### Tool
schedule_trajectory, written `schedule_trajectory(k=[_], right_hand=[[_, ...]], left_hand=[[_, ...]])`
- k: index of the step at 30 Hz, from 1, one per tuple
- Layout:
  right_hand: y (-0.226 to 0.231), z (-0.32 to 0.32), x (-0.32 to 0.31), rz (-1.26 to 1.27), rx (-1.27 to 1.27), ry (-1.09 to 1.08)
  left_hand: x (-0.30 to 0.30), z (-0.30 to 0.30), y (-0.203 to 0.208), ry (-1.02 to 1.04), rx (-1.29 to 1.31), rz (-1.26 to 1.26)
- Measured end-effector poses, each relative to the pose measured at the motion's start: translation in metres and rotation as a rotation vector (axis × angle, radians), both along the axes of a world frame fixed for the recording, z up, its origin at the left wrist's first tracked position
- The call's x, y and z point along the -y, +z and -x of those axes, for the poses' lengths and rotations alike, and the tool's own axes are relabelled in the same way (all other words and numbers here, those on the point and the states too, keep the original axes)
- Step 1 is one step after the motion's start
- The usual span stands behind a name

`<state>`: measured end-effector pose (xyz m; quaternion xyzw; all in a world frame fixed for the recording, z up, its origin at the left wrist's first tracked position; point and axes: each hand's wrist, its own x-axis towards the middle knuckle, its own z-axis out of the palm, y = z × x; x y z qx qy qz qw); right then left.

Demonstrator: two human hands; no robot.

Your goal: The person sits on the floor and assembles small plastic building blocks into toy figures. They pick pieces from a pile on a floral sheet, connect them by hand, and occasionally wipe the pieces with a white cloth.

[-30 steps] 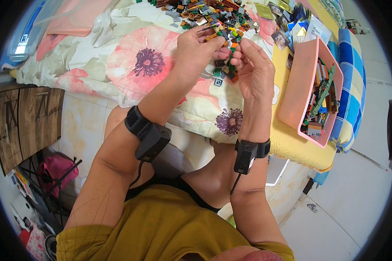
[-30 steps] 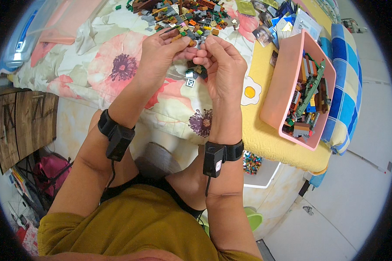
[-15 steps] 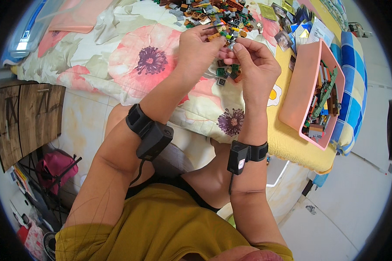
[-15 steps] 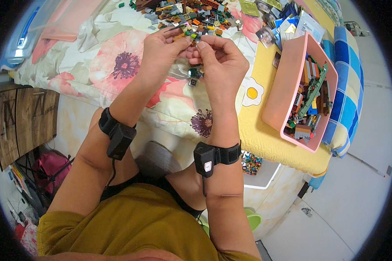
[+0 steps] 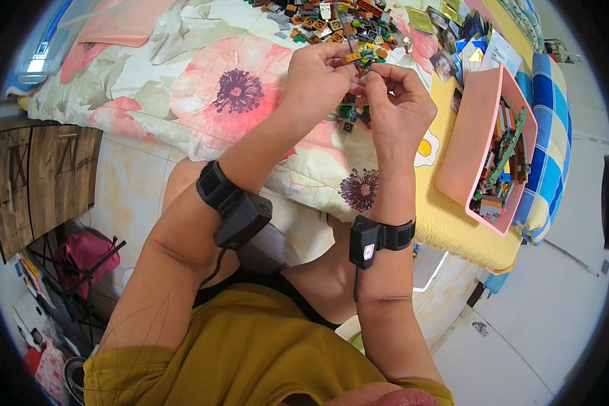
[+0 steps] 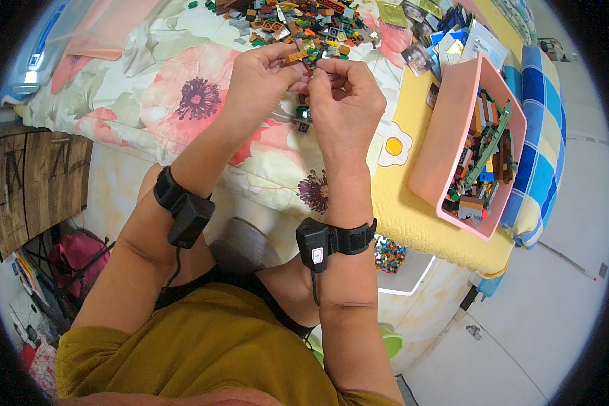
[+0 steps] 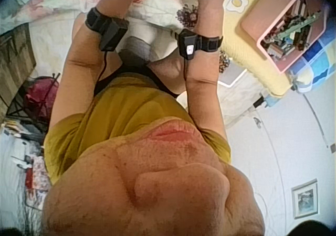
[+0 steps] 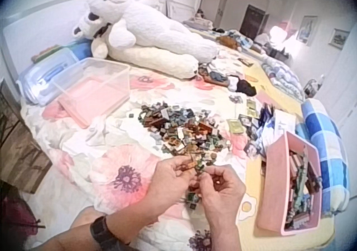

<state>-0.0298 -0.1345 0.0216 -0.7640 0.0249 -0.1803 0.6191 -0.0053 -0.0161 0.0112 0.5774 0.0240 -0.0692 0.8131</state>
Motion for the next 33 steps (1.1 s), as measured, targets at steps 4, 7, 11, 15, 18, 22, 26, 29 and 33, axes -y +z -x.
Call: schedule_trajectory(k=[4,7,11,15,18,22,26,29,33], right_hand=[[0.0009,0.0003,0.0,0.033,-0.01,-0.018],[0.0009,0.0003,-0.0001,0.056,0.013,-0.029],[0.0016,0.0017,0.0004,0.03,0.007,-0.006],[0.0019,0.0005,-0.0016,-0.004,0.037,0.001],[0.0029,0.0012,-0.002,-0.068,0.026,0.018],[0.0038,0.0018,-0.0021,-0.05,0.024,0.019],[0.0041,0.0025,-0.0018,-0.046,0.015,0.023],[0.0041,0.002,-0.0017,-0.022,0.023,0.014],[0.0046,0.0027,-0.0012,0.015,0.02,0.011]], left_hand=[[-0.0008,0.001,0.002,-0.002,0.02,-0.028],[-0.0021,0.0009,0.0029,-0.016,0.024,-0.054],[-0.0023,0.0004,0.0037,-0.022,0.019,-0.028],[-0.0008,0.0009,0.0034,-0.036,0.044,0.117],[-0.0017,-0.0009,0.0019,-0.056,0.019,0.029],[-0.0009,-0.0011,-0.0006,-0.024,0.022,0.03],[0.0001,-0.0003,-0.0014,-0.021,0.044,0.005],[0.0005,0.0002,-0.002,-0.017,0.058,-0.021],[0.0017,0.0009,-0.0047,0.003,0.086,-0.068]])
